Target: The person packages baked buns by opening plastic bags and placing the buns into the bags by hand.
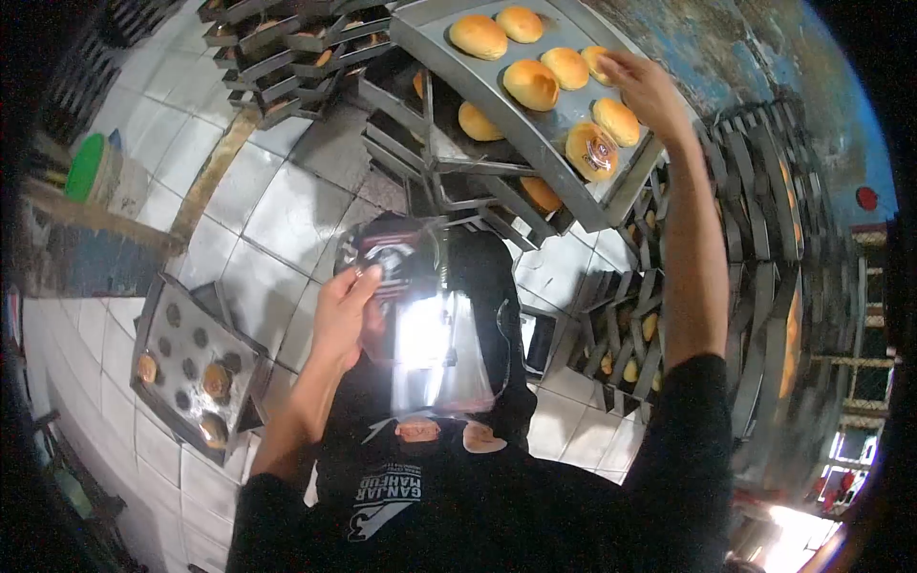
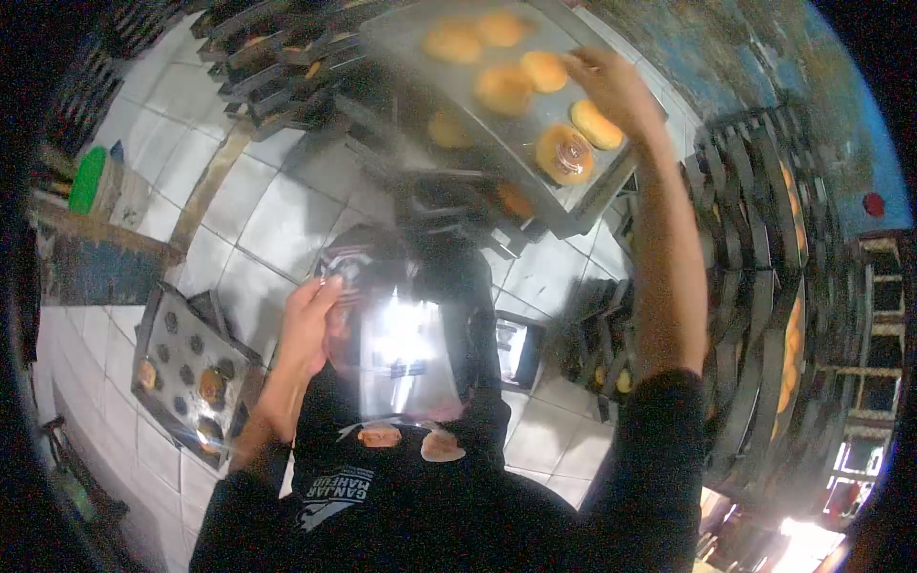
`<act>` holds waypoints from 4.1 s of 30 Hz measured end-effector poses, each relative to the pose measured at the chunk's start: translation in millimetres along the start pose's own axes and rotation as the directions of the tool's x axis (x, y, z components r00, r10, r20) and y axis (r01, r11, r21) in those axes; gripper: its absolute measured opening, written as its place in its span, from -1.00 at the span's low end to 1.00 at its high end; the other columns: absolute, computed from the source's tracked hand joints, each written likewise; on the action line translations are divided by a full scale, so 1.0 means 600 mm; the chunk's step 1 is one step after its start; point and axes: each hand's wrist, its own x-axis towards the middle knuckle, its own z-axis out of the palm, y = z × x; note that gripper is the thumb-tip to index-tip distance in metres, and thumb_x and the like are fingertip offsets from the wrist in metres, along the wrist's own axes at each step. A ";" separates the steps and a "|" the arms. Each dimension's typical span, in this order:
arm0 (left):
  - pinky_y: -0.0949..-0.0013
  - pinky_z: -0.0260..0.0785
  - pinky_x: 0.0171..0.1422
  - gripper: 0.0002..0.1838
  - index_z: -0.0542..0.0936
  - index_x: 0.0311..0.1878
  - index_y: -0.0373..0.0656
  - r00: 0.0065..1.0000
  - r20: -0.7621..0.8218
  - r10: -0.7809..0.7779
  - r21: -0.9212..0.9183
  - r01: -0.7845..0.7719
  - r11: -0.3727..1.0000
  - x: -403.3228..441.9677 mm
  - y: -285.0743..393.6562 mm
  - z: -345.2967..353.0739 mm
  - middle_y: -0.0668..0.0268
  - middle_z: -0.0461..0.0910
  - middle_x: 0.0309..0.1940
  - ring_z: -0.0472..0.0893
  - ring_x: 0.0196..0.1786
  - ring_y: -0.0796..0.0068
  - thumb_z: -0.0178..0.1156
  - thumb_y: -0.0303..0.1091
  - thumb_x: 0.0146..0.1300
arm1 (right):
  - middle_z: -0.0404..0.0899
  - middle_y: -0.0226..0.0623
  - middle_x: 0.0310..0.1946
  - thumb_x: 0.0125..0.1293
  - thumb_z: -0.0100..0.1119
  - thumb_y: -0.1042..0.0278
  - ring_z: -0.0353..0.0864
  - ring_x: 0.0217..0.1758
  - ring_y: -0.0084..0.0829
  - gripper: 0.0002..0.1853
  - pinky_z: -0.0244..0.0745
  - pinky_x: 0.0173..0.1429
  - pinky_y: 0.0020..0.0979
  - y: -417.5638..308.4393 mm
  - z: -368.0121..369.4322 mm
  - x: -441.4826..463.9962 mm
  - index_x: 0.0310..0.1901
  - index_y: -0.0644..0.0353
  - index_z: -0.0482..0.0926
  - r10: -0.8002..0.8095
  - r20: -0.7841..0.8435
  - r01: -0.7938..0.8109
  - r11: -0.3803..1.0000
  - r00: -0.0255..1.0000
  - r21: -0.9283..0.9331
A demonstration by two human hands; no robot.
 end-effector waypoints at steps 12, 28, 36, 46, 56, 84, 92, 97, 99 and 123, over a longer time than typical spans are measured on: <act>0.23 0.65 -0.02 -0.64 0.56 0.10 -0.31 0.984 -0.082 0.157 -0.292 -0.174 0.940 0.012 0.054 -0.022 0.07 0.74 -0.08 0.78 -0.11 0.23 0.12 -0.15 0.58 | 0.63 0.01 0.10 0.20 0.50 -0.15 0.63 0.18 -0.30 -0.20 0.50 0.20 -0.30 -0.044 0.171 0.010 0.20 0.44 0.53 0.055 0.015 -0.056 0.972 0.998 0.227; -0.03 0.58 0.22 -0.58 0.53 0.14 -0.21 0.986 0.107 0.132 -0.442 -0.071 0.894 0.078 0.117 0.096 0.02 0.69 0.07 0.69 0.17 0.07 0.13 -0.02 0.54 | 0.58 0.12 0.16 0.16 0.32 0.61 0.61 0.23 0.12 -0.61 0.58 0.30 -0.08 -0.225 0.262 -0.384 0.06 0.21 0.61 -0.489 -0.313 0.563 0.797 0.814 0.220; 0.11 0.47 0.37 -0.46 0.60 0.21 -0.19 0.958 0.220 0.183 -0.462 -0.063 0.885 -0.011 0.118 0.138 0.09 0.69 0.12 0.68 0.16 0.20 -0.06 0.08 0.57 | 0.65 -0.06 0.03 -0.08 0.37 0.79 0.66 0.18 0.02 -0.50 0.59 0.25 -0.06 -0.301 0.240 -0.358 -0.04 0.24 0.57 -0.425 -0.495 0.577 0.791 0.758 0.204; 0.12 0.48 0.38 -0.58 0.60 0.18 -0.20 0.961 0.246 0.126 -0.565 0.037 0.824 0.015 0.085 0.041 0.17 0.71 0.10 0.68 0.16 0.22 -0.04 -0.10 0.54 | 0.51 0.03 0.33 0.15 0.25 0.56 0.46 0.46 -0.01 -0.32 0.10 0.62 0.18 -0.362 0.342 -0.407 0.38 0.23 0.42 -0.395 -0.104 0.407 0.857 0.913 0.318; 0.05 0.40 0.43 -0.44 0.53 0.29 -0.15 0.952 0.069 0.297 -0.643 -0.185 0.743 0.059 0.045 0.110 0.16 0.64 0.19 0.59 0.27 0.16 -0.04 0.12 0.54 | 0.54 0.02 0.26 0.28 0.16 0.54 0.48 0.41 -0.04 -0.43 0.11 0.60 0.20 -0.342 0.306 -0.318 0.36 0.24 0.38 -0.437 -0.080 0.440 0.898 0.896 0.026; 0.37 0.43 0.12 -0.63 0.73 -0.04 -0.24 0.756 0.048 0.653 0.393 -0.616 0.683 0.025 0.052 0.047 0.24 0.73 -0.10 0.65 -0.02 0.44 0.09 -0.12 0.60 | 0.69 0.05 -0.26 0.57 0.10 0.24 0.73 -0.21 -0.14 -0.69 0.58 -0.09 -0.29 -0.269 0.334 -0.345 -0.02 0.37 0.66 0.005 -0.180 0.100 0.814 0.984 0.572; 0.36 0.38 -0.11 -0.69 0.59 -0.36 -0.33 0.684 -0.146 0.715 0.630 -0.492 0.600 0.002 0.104 0.064 0.23 0.60 -0.28 0.53 -0.21 0.45 0.25 -0.30 0.48 | 0.45 -0.49 -0.57 0.52 0.22 0.23 0.39 -0.48 -0.58 -0.63 0.29 -0.37 -0.46 -0.272 0.297 -0.299 -0.43 0.32 0.59 0.208 0.012 -0.137 0.596 0.978 0.791; 0.36 0.37 -0.05 -0.68 0.60 -0.37 -0.34 0.634 -0.097 0.767 0.597 -0.580 0.555 -0.007 0.018 0.003 0.24 0.60 -0.13 0.53 -0.16 0.47 0.24 -0.29 0.48 | 0.33 -0.62 -0.62 0.53 0.24 0.11 0.18 -0.61 -0.70 -0.61 0.01 -0.50 -0.53 -0.230 0.330 -0.377 -0.49 0.02 0.50 0.165 0.501 -0.523 0.131 0.849 0.842; 0.41 0.35 -0.03 -0.72 0.62 -0.38 -0.30 0.816 -0.223 0.534 0.381 -0.431 0.818 -0.008 -0.020 -0.004 0.35 0.61 -0.19 0.53 -0.19 0.53 0.24 -0.33 0.46 | 0.49 -0.54 -0.54 0.53 0.24 0.15 0.40 -0.53 -0.64 -0.70 0.27 -0.47 -0.52 -0.219 0.373 -0.421 -0.37 0.10 0.56 0.166 0.621 -0.640 0.103 0.766 0.761; 0.07 0.39 0.47 -0.52 0.60 0.32 -0.21 0.772 0.422 0.476 0.286 -0.611 0.738 -0.092 -0.048 0.053 -0.03 0.19 0.61 0.31 0.58 0.01 0.30 -0.51 0.32 | 0.61 -0.18 -0.32 0.24 0.35 0.53 0.66 -0.11 -0.13 -0.91 0.58 0.19 -0.14 -0.232 0.182 -0.463 -0.23 0.28 0.66 -0.231 0.146 0.153 0.898 0.962 0.412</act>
